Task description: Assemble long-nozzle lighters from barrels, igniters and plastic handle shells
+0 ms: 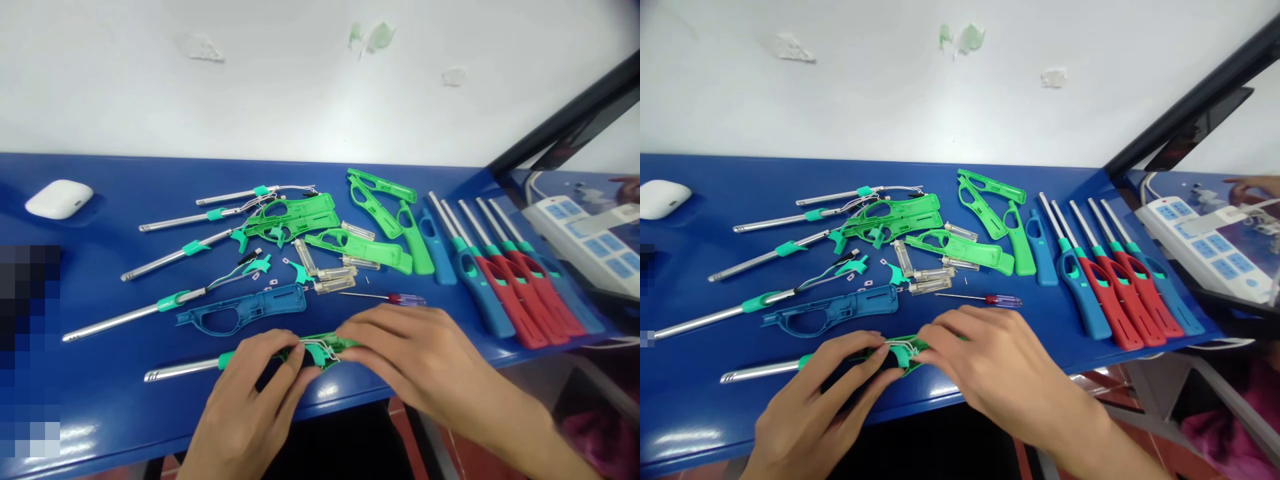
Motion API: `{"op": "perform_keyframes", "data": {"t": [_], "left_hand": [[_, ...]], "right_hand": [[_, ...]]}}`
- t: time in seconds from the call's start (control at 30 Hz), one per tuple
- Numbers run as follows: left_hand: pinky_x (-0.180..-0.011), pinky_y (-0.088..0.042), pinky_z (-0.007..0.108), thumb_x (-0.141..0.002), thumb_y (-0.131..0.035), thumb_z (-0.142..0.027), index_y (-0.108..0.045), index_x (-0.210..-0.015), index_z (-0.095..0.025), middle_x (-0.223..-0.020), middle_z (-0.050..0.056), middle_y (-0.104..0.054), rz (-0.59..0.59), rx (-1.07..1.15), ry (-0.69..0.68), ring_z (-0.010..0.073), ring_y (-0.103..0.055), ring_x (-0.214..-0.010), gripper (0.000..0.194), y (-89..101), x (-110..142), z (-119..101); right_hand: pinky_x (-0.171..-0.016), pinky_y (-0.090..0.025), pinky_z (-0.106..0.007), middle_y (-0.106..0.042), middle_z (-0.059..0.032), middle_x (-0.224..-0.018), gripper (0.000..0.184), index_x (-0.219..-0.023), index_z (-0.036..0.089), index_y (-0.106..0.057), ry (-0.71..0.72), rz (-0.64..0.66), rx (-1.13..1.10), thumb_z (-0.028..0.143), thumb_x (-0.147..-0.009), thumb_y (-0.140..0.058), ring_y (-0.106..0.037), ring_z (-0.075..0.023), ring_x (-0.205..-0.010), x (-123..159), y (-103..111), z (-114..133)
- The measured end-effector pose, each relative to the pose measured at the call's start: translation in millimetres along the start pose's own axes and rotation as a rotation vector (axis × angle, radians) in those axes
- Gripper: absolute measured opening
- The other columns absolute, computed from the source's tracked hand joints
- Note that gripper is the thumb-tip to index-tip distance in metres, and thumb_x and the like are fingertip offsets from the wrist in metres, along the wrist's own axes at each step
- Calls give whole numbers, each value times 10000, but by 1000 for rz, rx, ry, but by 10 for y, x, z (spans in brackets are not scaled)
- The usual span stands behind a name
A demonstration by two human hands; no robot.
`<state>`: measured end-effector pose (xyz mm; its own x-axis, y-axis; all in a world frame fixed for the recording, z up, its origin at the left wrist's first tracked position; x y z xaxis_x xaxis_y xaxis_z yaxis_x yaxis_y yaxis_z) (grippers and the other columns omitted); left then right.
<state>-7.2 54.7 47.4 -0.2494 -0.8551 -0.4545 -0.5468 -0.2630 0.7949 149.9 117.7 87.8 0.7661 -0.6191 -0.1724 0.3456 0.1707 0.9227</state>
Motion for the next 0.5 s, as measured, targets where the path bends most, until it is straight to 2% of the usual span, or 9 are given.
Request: {"op": "perform_keyframes", "data": {"t": [0.07,0.17,0.3,0.5], "left_hand": [[-981,-608,356,-1020,-636,-212,-660,-1176,-161,-1195,80,-676,28,-19,0,214,-670,-1156,166,-18,25,18],[-977,-635,378,-1021,-632,-242,-663,-1196,-202,-1208,64,-696,75,-15,25,225,-695,-1153,182,-49,72,57],[-967,-654,390,-1031,-610,-276,-643,-1234,-238,-1237,64,-703,101,79,97,232,-704,-1168,209,-84,104,102],[-944,-669,420,-1041,-561,-225,-634,-1261,-272,-1185,68,-729,44,192,149,233,-726,-1116,236,-74,95,126]], "right_hand": [[-800,-564,-292,-780,3,-1049,210,-1088,223,-716,-81,-11,-118,308,-1091,-523,-728,-149,-917,112,-9,-92],[-826,-576,-311,-790,-8,-1064,148,-1093,229,-730,-94,-89,-181,251,-1058,-588,-724,-162,-944,251,-61,-117],[-800,-586,-324,-798,-25,-1031,208,-1088,225,-754,-69,-231,-165,147,-1047,-566,-727,-166,-902,330,-114,-73],[-809,-578,-313,-809,-24,-1064,226,-1129,196,-768,-34,-306,-55,79,-997,-627,-733,-175,-924,340,-153,10]]}}
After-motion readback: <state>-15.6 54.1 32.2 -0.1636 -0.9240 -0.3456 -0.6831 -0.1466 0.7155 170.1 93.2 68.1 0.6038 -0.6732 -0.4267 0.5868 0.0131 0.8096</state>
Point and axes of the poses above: each hand's wrist, its own x-axis away from the middle knuckle, its own y-axis out of the back of the hand, z = x × y, the point moved 7 cm from there along -x, towards the middle knuckle
